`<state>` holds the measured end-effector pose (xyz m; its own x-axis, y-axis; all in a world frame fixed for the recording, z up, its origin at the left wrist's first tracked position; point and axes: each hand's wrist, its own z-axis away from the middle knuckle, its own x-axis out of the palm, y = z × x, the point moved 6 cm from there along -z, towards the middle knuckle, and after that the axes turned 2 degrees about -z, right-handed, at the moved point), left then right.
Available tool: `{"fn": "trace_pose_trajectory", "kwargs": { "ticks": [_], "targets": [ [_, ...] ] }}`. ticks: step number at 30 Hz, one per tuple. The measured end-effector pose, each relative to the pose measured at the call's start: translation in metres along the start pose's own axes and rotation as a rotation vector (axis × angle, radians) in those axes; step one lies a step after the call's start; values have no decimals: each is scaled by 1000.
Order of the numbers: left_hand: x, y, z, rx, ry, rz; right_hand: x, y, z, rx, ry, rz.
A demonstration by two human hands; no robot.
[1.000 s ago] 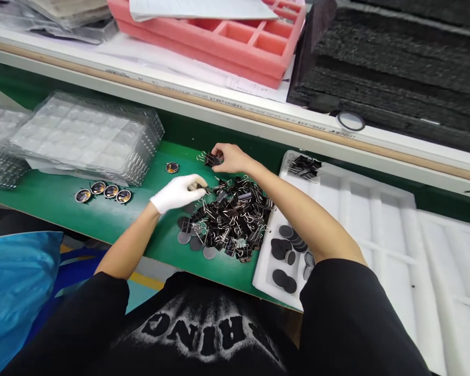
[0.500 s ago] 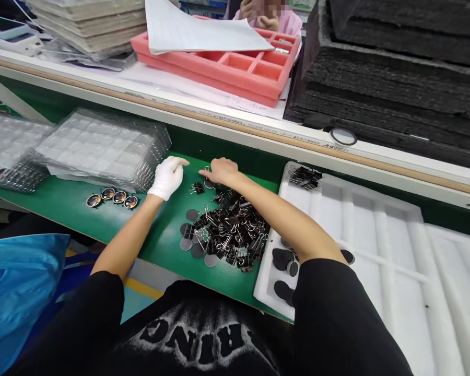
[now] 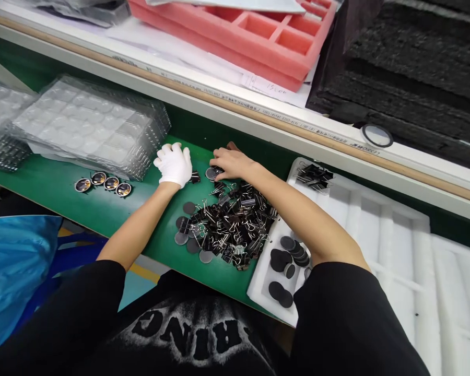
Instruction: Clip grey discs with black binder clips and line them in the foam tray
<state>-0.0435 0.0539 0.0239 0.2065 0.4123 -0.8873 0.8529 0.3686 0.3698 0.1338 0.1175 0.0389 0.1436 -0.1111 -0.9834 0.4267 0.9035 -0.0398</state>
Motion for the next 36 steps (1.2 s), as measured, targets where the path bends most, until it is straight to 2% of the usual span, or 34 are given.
{"fn": "trace_pose_trajectory", "kwargs": {
  "ticks": [3,6,10,14,16,20,21,23,26,28,30,32,34,36],
  "targets": [
    [-3,-15,-4,-6,-21,12,8,5,2,-3,27,-218],
    [-5,-14,-1,60,-29,14,17,5,0,-19,8,-364],
    [-5,-3,9,137,-58,5,18,6,-2,42,22,-364],
    [-11,2,14,211,-118,18,15,4,2,34,0,-347],
    [-17,8,21,344,-220,78,13,5,5,46,5,-321],
    [-20,22,54,667,-618,180,10,6,9,130,30,-248],
    [-20,23,61,711,-685,165,9,6,10,160,35,-236],
    [-22,21,68,751,-728,145,7,8,11,208,45,-232],
    [-30,13,54,672,-649,241,4,9,12,236,49,-255],
    [-34,3,34,510,-512,292,3,9,13,242,37,-263],
    [-30,-6,20,342,-414,323,3,9,14,255,23,-265],
    [-17,-8,16,238,-442,336,3,8,15,274,13,-266],
    [-5,-6,20,234,-519,242,3,6,15,297,4,-255],
    [-6,-6,22,267,-524,46,3,4,15,319,-9,-238]
  ]
}}
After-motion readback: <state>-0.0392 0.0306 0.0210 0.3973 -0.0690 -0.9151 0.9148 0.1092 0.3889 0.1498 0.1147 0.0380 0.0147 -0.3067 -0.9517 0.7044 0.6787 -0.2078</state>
